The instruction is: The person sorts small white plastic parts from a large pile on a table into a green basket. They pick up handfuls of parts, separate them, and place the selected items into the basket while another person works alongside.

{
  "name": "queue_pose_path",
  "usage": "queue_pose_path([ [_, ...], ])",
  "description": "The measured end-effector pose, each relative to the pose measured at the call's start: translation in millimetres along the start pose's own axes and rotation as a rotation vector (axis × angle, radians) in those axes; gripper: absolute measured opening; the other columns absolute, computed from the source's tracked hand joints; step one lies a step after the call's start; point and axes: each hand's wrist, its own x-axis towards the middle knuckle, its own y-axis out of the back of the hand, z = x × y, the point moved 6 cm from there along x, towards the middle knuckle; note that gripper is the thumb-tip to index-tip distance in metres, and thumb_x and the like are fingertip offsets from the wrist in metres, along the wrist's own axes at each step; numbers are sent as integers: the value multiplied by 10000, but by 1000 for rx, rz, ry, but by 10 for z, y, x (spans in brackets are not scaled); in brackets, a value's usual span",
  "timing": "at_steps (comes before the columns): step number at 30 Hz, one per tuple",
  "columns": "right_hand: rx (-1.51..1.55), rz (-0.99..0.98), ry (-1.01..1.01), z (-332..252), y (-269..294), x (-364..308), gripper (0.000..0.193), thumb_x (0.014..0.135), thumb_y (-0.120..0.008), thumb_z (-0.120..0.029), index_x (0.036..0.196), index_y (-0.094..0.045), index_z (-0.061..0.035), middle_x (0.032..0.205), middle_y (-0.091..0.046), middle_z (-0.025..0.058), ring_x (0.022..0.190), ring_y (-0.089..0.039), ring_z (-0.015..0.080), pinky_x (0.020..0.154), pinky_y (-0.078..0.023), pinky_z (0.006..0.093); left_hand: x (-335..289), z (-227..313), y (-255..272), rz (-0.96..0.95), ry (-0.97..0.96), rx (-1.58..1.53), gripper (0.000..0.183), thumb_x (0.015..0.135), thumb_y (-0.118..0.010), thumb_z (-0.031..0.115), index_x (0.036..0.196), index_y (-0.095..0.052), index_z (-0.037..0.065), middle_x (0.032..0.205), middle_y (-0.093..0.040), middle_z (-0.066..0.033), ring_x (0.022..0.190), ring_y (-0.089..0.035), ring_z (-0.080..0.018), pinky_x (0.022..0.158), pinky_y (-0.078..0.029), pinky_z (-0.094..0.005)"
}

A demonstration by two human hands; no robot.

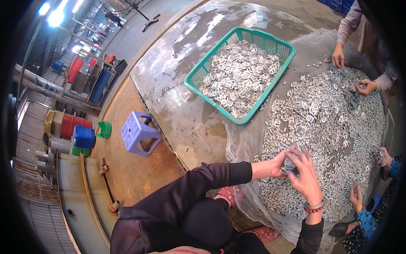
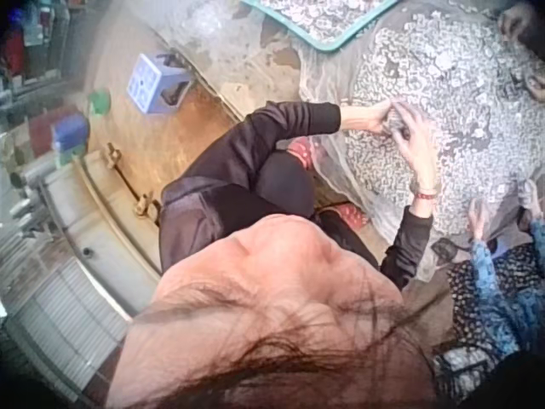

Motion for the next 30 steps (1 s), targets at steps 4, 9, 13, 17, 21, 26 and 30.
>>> queue_pose_path([
  [4,36,173,77,-197,121,10,555,730,-641,-13,1273,-557,-89,1383,-454,130,1331,-355,335,1086,-308,419,4,347,-46,-4,-136,-169,415,928,-437,486,1129,-568,147,1122,-586,-78,1007,-572,-232,647,-533,-343],
  [9,206,352,3,241,558,-100,440,826,-597,-53,1263,-555,-43,1323,-525,126,1237,-484,263,1033,-363,363,-401,1765,-223,-364,-464,-359,367,918,-453,409,971,-604,78,971,-634,-113,808,-622,-305,542,-562,-350],
  [13,287,419,-106,699,631,-226,378,889,-551,-80,1262,-547,-19,1274,-565,118,1167,-529,220,978,-409,325,-1101,3126,-180,-440,-878,-108,346,920,-400,264,1025,-588,-6,1004,-627,-176,906,-628,-334,736,-558,-410],
  [17,214,409,-113,818,461,-160,387,896,-557,-113,1278,-540,-50,1239,-574,135,1154,-536,259,991,-396,338,-1514,3781,72,634,-1188,916,571,901,-497,405,1274,-476,-27,1173,-551,-247,1118,-519,-396,936,-410,-535],
  [21,3,277,-49,771,165,-33,450,879,-560,-115,1322,-490,-77,1293,-506,152,1221,-451,325,1044,-343,388,-1580,3353,-176,1185,-1617,1787,690,801,-696,361,1300,-431,-36,1218,-520,-272,1185,-443,-425,1035,-298,-481],
  [26,-277,232,-39,953,22,294,618,822,-604,-62,1398,-393,-135,1419,-387,103,1330,-315,337,1099,-277,450,-478,1891,-65,249,-842,2163,258,808,-582,77,1055,-618,13,948,-642,-196,909,-639,-336,773,-514,-418],
  [30,-618,151,-130,1181,-111,551,693,829,-617,-100,1436,-324,-259,1499,-282,8,1406,-186,323,1099,-226,586,-438,1462,373,561,-703,2490,463,709,-567,-85,1154,-488,18,971,-526,-226,945,-577,-418,730,-525,-438],
])
